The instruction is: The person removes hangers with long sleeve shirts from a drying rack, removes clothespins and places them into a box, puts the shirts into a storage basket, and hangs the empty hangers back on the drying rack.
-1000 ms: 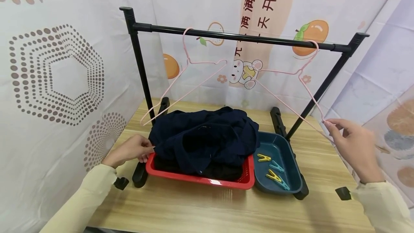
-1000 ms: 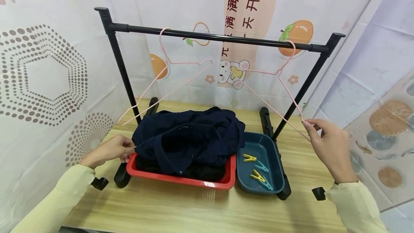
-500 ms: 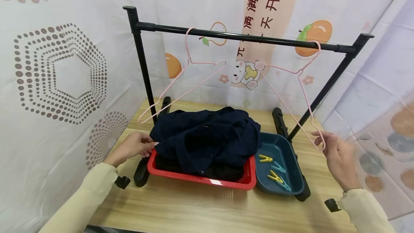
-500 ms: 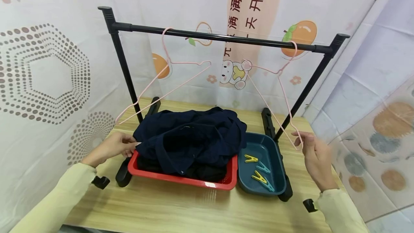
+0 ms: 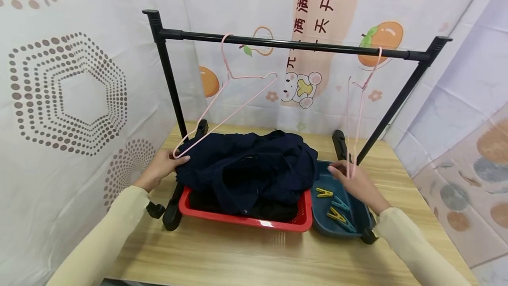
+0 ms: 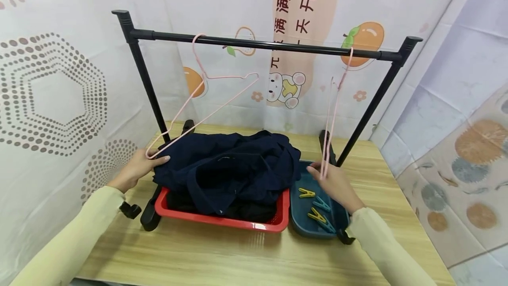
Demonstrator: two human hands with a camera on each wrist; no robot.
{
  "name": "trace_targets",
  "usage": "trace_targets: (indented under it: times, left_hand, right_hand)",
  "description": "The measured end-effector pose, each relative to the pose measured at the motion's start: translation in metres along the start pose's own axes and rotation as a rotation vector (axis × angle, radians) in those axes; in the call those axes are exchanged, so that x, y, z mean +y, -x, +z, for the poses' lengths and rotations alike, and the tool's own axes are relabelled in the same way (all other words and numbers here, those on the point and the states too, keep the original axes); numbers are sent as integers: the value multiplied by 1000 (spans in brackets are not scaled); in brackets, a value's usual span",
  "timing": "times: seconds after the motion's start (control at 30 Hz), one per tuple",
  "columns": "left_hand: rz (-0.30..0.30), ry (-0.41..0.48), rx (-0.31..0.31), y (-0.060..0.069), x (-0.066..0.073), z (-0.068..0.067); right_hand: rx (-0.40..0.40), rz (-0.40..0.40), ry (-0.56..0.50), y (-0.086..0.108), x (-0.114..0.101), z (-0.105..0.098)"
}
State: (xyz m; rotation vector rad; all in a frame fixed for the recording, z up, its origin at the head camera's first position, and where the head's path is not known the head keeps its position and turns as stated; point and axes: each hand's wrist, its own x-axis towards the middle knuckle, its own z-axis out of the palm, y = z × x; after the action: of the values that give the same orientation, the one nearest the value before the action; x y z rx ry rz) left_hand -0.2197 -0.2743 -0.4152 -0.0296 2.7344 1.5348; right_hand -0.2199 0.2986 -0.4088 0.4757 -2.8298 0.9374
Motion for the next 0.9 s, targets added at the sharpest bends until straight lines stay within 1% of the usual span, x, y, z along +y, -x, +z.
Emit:
trace_targets:
  times: [0.07, 0.17, 0.23, 0.27, 0.3, 0.33, 0.43, 0.53, 0.6, 0.67, 0.73, 0.77, 0.83, 0.9]
  left_hand:
    - [11, 4, 0, -4, 1, -2]
    - [-21, -12, -25, -7, 4, -1]
    - [-40, -17, -59, -9, 9, 2]
    - [-38, -18, -74, -9, 11, 4]
    - [-28, -24, -89, -10, 13, 6]
    - [0, -41, -102, -10, 16, 8]
    - [146, -107, -101, -10, 27, 14]
    - [305, -161, -94, -10, 41, 21]
    - [398, -153, -99, -10, 52, 26]
    - [474, -134, -94, -8, 62, 31]
    - [553, -133, -90, -4, 71, 35]
    - [612, -142, -96, -2, 74, 37]
    - [736, -168, -124, 4, 80, 41]
    - [886, -221, -198, 9, 82, 45]
  right_hand:
    - [-58, 45, -4, -12, -5, 7]
    - [-133, 110, 7, -25, -13, 17]
    - [-156, 114, 28, -30, -16, 23]
    - [-163, 110, 32, -32, -19, 26]
    - [-164, 101, 35, -34, -20, 29]
    - [-159, 80, 35, -36, -22, 31]
    - [-129, 12, 23, -44, -26, 36]
    - [-79, -51, -20, -52, -34, 36]
    - [-25, -76, -64, -57, -43, 34]
    - [20, -96, -130, -60, -55, 31]
    - [43, -118, -190, -60, -68, 30]
    - [45, -139, -212, -58, -74, 30]
    - [42, -198, -212, -52, -86, 31]
    - [34, -290, -174, -43, -95, 35]
